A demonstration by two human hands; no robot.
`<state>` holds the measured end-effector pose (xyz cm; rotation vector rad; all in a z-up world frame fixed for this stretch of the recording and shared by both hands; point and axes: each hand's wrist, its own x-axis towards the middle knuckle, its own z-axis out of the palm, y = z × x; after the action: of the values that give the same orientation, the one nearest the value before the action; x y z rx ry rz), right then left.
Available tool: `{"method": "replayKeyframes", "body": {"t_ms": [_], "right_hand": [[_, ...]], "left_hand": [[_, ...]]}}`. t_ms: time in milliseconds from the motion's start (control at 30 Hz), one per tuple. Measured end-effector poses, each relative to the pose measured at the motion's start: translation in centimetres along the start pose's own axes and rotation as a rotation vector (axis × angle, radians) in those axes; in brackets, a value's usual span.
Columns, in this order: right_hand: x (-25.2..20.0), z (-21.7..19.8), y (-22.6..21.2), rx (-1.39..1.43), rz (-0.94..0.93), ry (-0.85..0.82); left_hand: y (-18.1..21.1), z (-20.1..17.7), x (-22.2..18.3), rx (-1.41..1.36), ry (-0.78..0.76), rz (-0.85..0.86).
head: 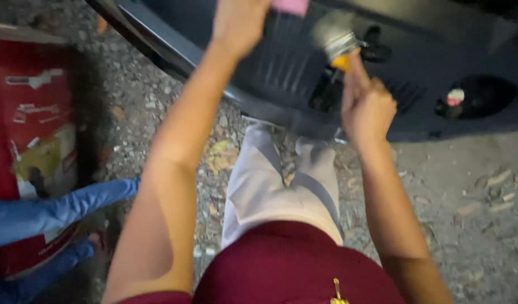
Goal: Cleaning the plastic components of a car engine bay using a brush and a microfiber cloth
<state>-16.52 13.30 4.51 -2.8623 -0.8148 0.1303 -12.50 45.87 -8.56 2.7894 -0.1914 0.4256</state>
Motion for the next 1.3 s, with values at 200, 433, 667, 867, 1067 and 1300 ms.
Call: {"method": "replayKeyframes", "body": {"t_ms": [200, 433, 667, 867, 1067, 1300], "right_hand": [[-6.8, 3.9, -2.8, 0.047, 0.170, -0.304], [-2.1, 3.7, -4.5, 0.075, 0.087, -0.127], [-9.2, 5.8, -7.3, 0.130, 0.199, -0.563], [-6.1, 5.5, -6.6, 0.068, 0.151, -0.454], [-5.0, 2.8, -5.8, 0.138, 0.173, -0.432], [-1.7, 2.8, -7.0, 0.053, 0.007, -0.132]], "left_hand": [[3.0, -4.4, -1.7, -0.034, -0.274, 0.055], [4.0, -5.5, -8.3, -0.061, -0.335, -0.043], [2.4, -7.5, -12.9, -0.027, -0.314, -0.216], [3.4, -7.8, -12.7, 0.005, -0.285, -0.240], [9.0, -2.3, -20.2, -0.192, -0.182, -0.016], [12.2, -3.5, -24.9, -0.298, -0.090, -0.346]]}}
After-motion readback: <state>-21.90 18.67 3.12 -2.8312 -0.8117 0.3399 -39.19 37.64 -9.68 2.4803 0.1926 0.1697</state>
